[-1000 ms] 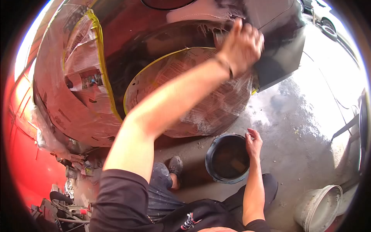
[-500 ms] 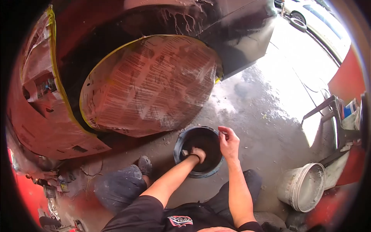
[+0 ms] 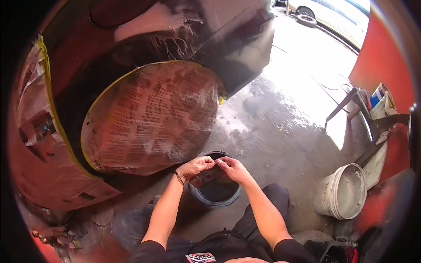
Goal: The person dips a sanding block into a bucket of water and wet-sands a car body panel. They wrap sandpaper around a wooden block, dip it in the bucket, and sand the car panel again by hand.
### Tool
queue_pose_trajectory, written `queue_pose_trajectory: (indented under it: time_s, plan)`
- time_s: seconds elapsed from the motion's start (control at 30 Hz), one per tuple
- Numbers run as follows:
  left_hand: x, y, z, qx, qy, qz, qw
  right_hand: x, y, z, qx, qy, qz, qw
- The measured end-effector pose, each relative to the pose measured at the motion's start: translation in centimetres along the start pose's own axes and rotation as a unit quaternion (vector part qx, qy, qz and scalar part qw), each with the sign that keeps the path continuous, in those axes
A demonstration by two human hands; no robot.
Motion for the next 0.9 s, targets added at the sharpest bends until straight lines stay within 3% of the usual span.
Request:
queue_pose_trajectory:
  time_s: [0.07, 0.13, 0.23, 0.27, 0.37, 0.4, 0.43, 0.5, 0.63, 0.7, 0.77, 0.83, 0.87, 0.9]
  plan:
    - [0.2, -0.1, -0.7, 0.001, -0.004, -0.003, 1.0, -0.6, 0.8, 0.3, -0.018, 0.028, -0.027, 0.999]
    - [-0.1, -1.2, -2.0, -0.022, -0.021, -0.018, 0.999, -0.3, -0.4, 0.4, 0.081, 0.041, -0.022, 0.996]
    - [3.3, 1.4, 0.5, 0.178, -0.201, -0.235, 0.934, -0.4, -0.3, 2.8, 0.121, 0.013, -0.02, 0.992]
    - [3.7, 1.4, 0.8, 0.142, -0.315, -0.227, 0.91, -0.5, -0.5, 4.3, 0.154, -0.011, -0.016, 0.988]
    - [5.3, 3.2, 0.5, -0.014, -0.476, -0.243, 0.845, -0.2, 0.2, 7.0, 0.263, -0.114, 0.0, 0.958]
    - [6.1, 3.5, -0.6, -0.036, -0.486, -0.216, 0.846, -0.2, 0.6, 7.7, 0.301, -0.152, 0.007, 0.941]
    - [6.2, 2.7, -2.5, -0.094, -0.431, -0.163, 0.883, 0.2, 1.1, 7.8, 0.304, -0.169, 0.036, 0.937]
    - [5.5, -0.2, -7.0, -0.265, -0.328, -0.135, 0.897, 0.9, 1.1, 6.3, 0.317, -0.206, 0.088, 0.922]
    - [5.7, -2.6, -6.9, -0.333, -0.266, -0.217, 0.878, 0.1, 2.2, 0.4, 0.136, -0.217, 0.163, 0.953]
    - [6.7, -0.5, -3.4, -0.26, -0.275, -0.189, 0.906, -0.6, 2.3, -1.8, 0.092, -0.201, 0.155, 0.963]
    - [6.4, -0.6, -2.2, -0.185, -0.281, -0.262, 0.904, -1.0, 2.7, -3.1, 0.121, -0.207, 0.194, 0.951]
    - [5.5, -0.8, -2.3, -0.125, -0.302, -0.303, 0.895, -1.2, 2.0, -2.7, 0.013, -0.237, 0.173, 0.956]
    - [4.9, -0.6, -2.3, -0.115, -0.305, -0.275, 0.905, -1.4, 1.7, -2.6, 0.023, -0.213, 0.106, 0.971]
    - [4.7, -0.5, -2.2, -0.104, -0.308, -0.247, 0.913, -0.4, 0.1, -2.9, 0.036, -0.191, 0.113, 0.974]
Point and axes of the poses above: each hand's wrist, its own x-axis towards the middle knuckle, its own z-axis out of the back of the hand, y = z × x, the point moved 4 cm from there along x, towards the middle knuckle, and after that the axes turned 2 degrees about -z, right-handed, at the moved point
